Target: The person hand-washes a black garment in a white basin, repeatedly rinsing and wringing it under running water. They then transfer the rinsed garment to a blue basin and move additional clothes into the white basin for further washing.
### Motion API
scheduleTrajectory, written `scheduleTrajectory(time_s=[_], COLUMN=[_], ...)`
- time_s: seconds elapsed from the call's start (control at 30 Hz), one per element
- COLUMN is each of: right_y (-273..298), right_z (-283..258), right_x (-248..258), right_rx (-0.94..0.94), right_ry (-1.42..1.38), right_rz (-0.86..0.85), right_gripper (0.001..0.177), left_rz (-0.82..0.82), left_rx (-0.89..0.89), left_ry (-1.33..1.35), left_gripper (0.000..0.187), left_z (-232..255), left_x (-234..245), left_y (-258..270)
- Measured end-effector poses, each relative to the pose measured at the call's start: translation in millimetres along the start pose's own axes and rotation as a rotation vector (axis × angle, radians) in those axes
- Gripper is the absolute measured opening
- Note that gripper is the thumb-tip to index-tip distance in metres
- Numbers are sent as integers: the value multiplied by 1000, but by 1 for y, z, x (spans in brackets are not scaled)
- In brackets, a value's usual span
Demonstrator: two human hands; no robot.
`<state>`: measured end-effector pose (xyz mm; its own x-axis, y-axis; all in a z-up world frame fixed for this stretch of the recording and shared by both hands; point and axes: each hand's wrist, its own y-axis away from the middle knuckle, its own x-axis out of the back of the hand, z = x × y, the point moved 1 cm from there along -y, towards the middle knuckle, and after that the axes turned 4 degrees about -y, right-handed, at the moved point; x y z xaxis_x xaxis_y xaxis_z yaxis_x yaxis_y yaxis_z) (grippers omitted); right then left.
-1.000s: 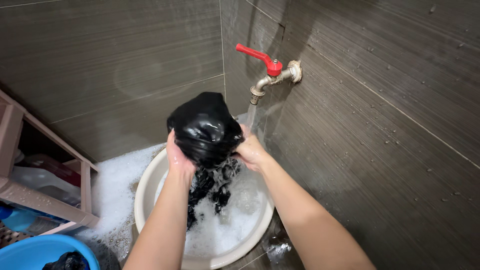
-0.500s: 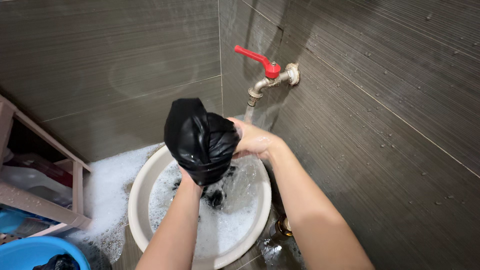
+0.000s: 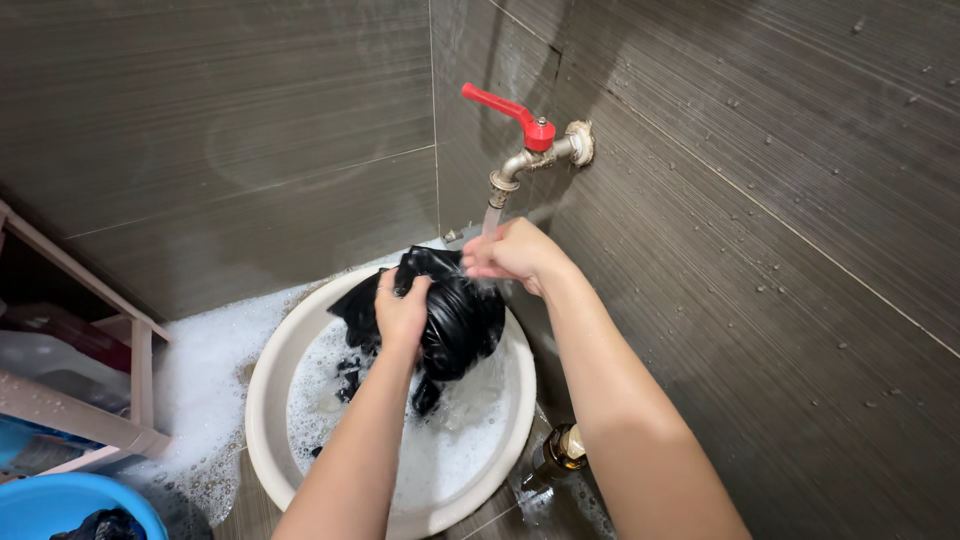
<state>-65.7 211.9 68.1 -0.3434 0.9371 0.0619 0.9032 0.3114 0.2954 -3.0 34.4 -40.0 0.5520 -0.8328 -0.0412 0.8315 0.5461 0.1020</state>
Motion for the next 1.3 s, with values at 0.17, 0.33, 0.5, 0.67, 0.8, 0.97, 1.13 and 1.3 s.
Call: scheduleTrajectory(time_s=[0.17,0.33,0.5,0.67,0.8,0.97,1.13,1.3], right_y=[-3,-7,-15,-13,-6,-4,-8,-5], right_z=[2,9,-1,-22,-30,-24,-24,-17], right_x=[-5,0,-14,-17,-15,-20,-17,-14], right_rx=[-22,-11,55,29,-40,-61,-22,-52], right_ry=[29,87,255,362,272,225,214,199], right_rz=[-72,-66,-54,-110,-136,-129,-115,-99], right_gripper=[21,21,17,17,17,16,17,19], left_rz=[-94,-297,-416,-409,-508,-628,-540,-331], left_rx=[-67,-232,-436,-470,-699,-678,-627,-518], left_ry=[-196,-535,-561,-633,-723,-880,-696,-602], left_gripper=[46,54,61,66,53,44,47,45], left_z=[1,11,17,17,25,32,35,29], left_x=[-13,-27,-27,-28,-18,5,29,50], left_y=[9,29,38,40,48,63,61,38])
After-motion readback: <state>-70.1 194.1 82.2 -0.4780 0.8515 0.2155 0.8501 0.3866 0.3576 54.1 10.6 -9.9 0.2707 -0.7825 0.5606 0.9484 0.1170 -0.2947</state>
